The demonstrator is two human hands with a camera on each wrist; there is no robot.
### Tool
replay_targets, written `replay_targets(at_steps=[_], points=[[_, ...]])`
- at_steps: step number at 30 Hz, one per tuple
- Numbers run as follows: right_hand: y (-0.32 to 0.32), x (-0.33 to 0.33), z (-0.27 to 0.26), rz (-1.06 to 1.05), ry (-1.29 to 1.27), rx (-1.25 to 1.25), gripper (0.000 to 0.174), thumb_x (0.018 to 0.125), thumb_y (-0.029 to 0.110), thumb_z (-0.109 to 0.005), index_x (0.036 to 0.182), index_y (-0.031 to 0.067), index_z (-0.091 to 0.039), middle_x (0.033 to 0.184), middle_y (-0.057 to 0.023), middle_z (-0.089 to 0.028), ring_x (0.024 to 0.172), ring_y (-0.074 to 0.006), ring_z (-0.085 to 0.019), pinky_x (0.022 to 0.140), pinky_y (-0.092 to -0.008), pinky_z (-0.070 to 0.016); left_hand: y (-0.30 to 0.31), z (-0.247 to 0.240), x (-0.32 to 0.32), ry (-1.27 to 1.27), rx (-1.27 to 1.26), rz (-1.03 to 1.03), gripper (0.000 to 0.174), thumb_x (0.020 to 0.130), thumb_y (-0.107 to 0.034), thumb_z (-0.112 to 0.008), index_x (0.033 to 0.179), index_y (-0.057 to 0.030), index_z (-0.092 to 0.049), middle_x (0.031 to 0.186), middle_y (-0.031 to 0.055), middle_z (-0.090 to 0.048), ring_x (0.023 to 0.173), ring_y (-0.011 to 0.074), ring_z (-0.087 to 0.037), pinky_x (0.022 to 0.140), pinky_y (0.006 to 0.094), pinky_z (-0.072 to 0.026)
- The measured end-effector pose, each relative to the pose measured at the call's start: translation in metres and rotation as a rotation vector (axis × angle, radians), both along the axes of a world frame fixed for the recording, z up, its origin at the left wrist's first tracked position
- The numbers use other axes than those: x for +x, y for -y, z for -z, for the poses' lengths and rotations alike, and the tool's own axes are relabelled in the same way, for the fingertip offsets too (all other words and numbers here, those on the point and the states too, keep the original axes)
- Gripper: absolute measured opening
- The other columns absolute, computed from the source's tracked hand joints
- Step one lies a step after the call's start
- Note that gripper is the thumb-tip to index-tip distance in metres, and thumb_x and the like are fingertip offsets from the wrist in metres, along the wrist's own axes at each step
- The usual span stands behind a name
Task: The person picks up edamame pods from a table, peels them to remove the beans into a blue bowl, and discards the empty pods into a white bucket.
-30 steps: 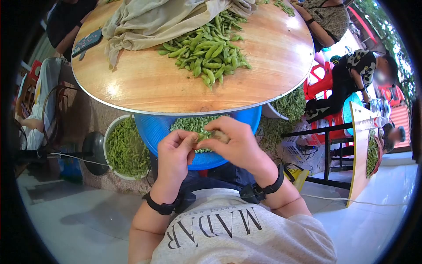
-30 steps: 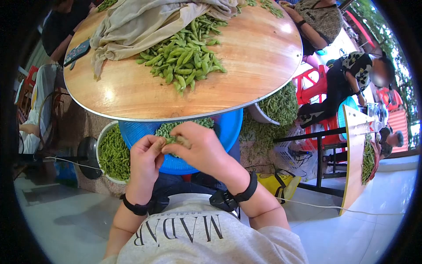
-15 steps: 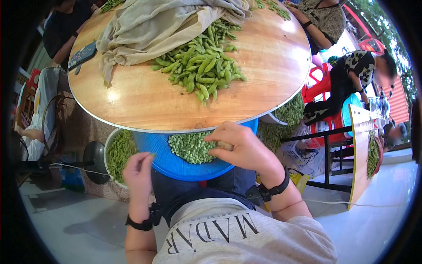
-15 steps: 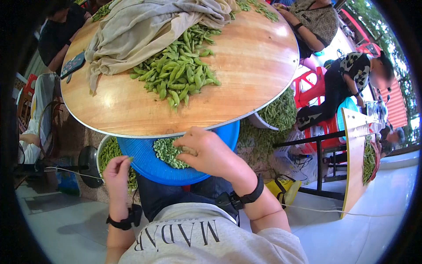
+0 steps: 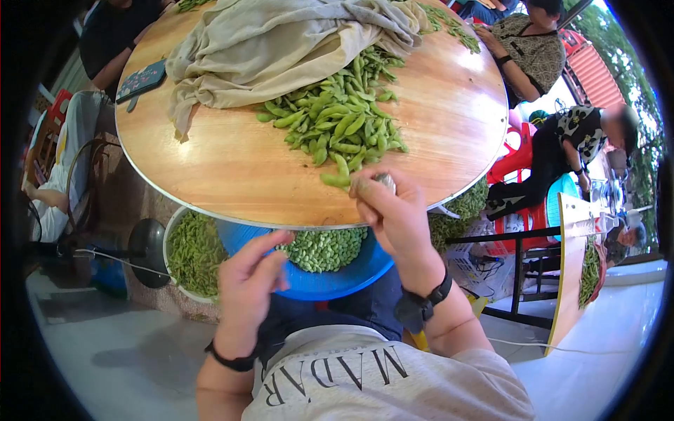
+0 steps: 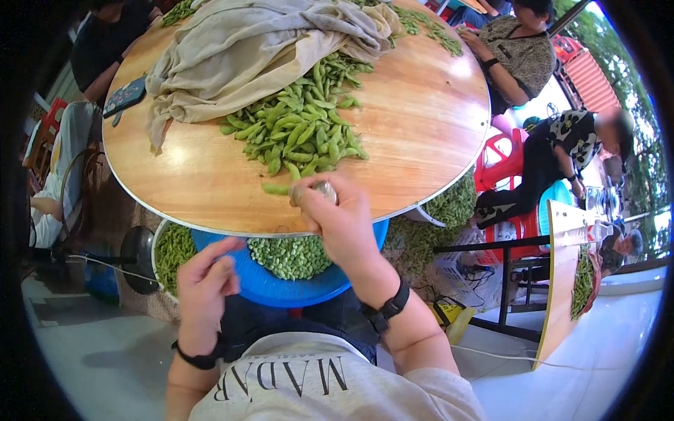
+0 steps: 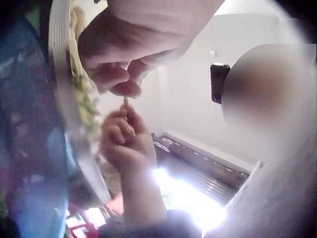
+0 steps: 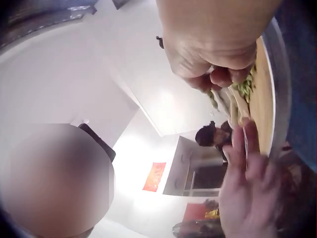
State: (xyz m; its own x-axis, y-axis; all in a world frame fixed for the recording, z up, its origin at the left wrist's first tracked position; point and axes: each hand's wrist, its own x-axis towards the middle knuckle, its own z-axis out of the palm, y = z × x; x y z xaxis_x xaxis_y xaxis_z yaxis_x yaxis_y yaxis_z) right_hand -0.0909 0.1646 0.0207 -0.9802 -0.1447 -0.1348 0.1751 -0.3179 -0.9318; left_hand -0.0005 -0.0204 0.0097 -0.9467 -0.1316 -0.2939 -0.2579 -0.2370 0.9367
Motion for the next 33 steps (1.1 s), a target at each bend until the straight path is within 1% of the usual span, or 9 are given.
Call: replay_targets(at_steps=[2, 7, 10, 11, 15, 18, 21, 24, 33], points=[[0.011, 0.021, 0.005, -0.021, 0.155, -0.306, 0.006, 0.081, 0.007, -0.058, 0.083, 0.0016, -0.056, 0.062, -0.0006, -0.051, 0.045, -0.0052, -0.04, 0.04, -0.0189, -0.0291, -0.029, -0.006, -0.013, -0.071, 0.168, -0.011, 0.024, 0.082, -0.003, -0.055, 0.106, -0.001, -0.058, 0.088, 0.0067, -0.063, 0.052, 0.0062, -0.05, 0.046, 0.0172, -0.0391], [0.013, 0.046, 0.018, -0.159, 0.278, -0.394, 0.008, 0.083, 0.009, -0.057, 0.087, 0.0021, -0.057, 0.061, -0.0003, -0.051, 0.046, -0.0051, -0.039, 0.041, -0.0198, -0.0302, -0.048, 0.008, -0.02, -0.211, 0.352, 0.003, 0.026, 0.082, -0.007, -0.057, 0.107, 0.0003, -0.057, 0.086, 0.0078, -0.063, 0.05, 0.0058, -0.05, 0.042, 0.0162, -0.0358], [0.0, 0.045, 0.007, -0.274, 0.116, 0.204, 0.012, 0.085, 0.011, -0.055, 0.09, 0.0012, -0.059, 0.062, 0.0006, -0.051, 0.048, -0.0042, -0.041, 0.043, -0.0185, -0.032, -0.037, 0.001, -0.014, -0.279, 0.206, -0.062, 0.023, 0.082, -0.007, -0.058, 0.104, 0.0008, -0.058, 0.081, 0.006, -0.062, 0.048, 0.0057, -0.05, 0.042, 0.016, -0.0356], [-0.003, 0.044, 0.008, -0.232, -0.013, 0.241, 0.019, 0.088, 0.016, -0.049, 0.092, 0.0007, -0.06, 0.061, 0.0022, -0.049, 0.05, -0.0035, -0.042, 0.045, -0.0175, -0.0332, -0.031, -0.004, -0.013, -0.251, 0.165, -0.055, 0.021, 0.081, -0.006, -0.059, 0.101, 0.0006, -0.059, 0.077, 0.0045, -0.061, 0.049, 0.0054, -0.049, 0.042, 0.0161, -0.0358], [-0.011, 0.038, -0.003, -0.412, -0.034, 0.219, 0.029, 0.091, 0.025, -0.043, 0.086, 0.0006, -0.059, 0.057, 0.0019, -0.047, 0.048, -0.0041, -0.04, 0.044, -0.0182, -0.0322, -0.025, 0.001, -0.001, -0.263, -0.21, 0.012, 0.018, 0.079, -0.001, -0.06, 0.096, 0.0005, -0.061, 0.071, 0.0048, -0.059, 0.052, 0.007, -0.048, 0.045, 0.0194, -0.0374], [-0.002, 0.037, 0.003, -0.52, -0.022, 0.237, 0.032, 0.092, 0.027, -0.042, 0.082, 0.0004, -0.057, 0.056, 0.0014, -0.047, 0.047, -0.0045, -0.039, 0.043, -0.0189, -0.0317, -0.024, 0.006, 0.002, -0.581, -0.633, 0.078, 0.018, 0.077, -0.001, -0.061, 0.095, 0.0001, -0.061, 0.068, 0.0084, -0.057, 0.053, 0.0137, -0.051, 0.048, 0.0244, -0.0402], [0.005, 0.042, 0.003, -0.578, -0.037, 0.225, 0.035, 0.092, 0.029, -0.042, 0.075, 0.0011, -0.053, 0.055, 0.0003, -0.046, 0.047, -0.0054, -0.039, 0.042, -0.0204, -0.032, -0.025, 0.002, 0.009, -0.567, -0.751, 0.095, 0.021, 0.074, -0.002, -0.063, 0.095, -0.0012, -0.061, 0.068, 0.0111, -0.054, 0.056, 0.0211, -0.052, 0.052, 0.0278, -0.042], [0.006, 0.046, 0.004, -0.602, -0.056, 0.242, 0.035, 0.092, 0.029, -0.042, 0.073, 0.0016, -0.052, 0.055, -0.0005, -0.046, 0.047, -0.0057, -0.04, 0.042, -0.0211, -0.0326, -0.024, 0.0, 0.013, -0.577, -0.823, 0.114, 0.018, 0.072, 0.001, -0.064, 0.09, 0.0014, -0.062, 0.066, 0.0108, -0.055, 0.054, 0.0173, -0.053, 0.05, 0.0253, -0.0414], [0.014, 0.052, 0.01, -0.55, -0.04, 0.291, 0.026, 0.09, 0.021, -0.046, 0.078, 0.0002, -0.053, 0.056, -0.0005, -0.047, 0.05, -0.0059, -0.041, 0.044, -0.0211, -0.0344, -0.024, 0.001, 0.019, -0.577, -0.975, 0.138, 0.02, 0.074, -0.003, -0.062, 0.094, -0.0039, -0.062, 0.065, 0.0099, -0.053, 0.056, 0.0247, -0.055, 0.049, 0.0325, -0.044]])
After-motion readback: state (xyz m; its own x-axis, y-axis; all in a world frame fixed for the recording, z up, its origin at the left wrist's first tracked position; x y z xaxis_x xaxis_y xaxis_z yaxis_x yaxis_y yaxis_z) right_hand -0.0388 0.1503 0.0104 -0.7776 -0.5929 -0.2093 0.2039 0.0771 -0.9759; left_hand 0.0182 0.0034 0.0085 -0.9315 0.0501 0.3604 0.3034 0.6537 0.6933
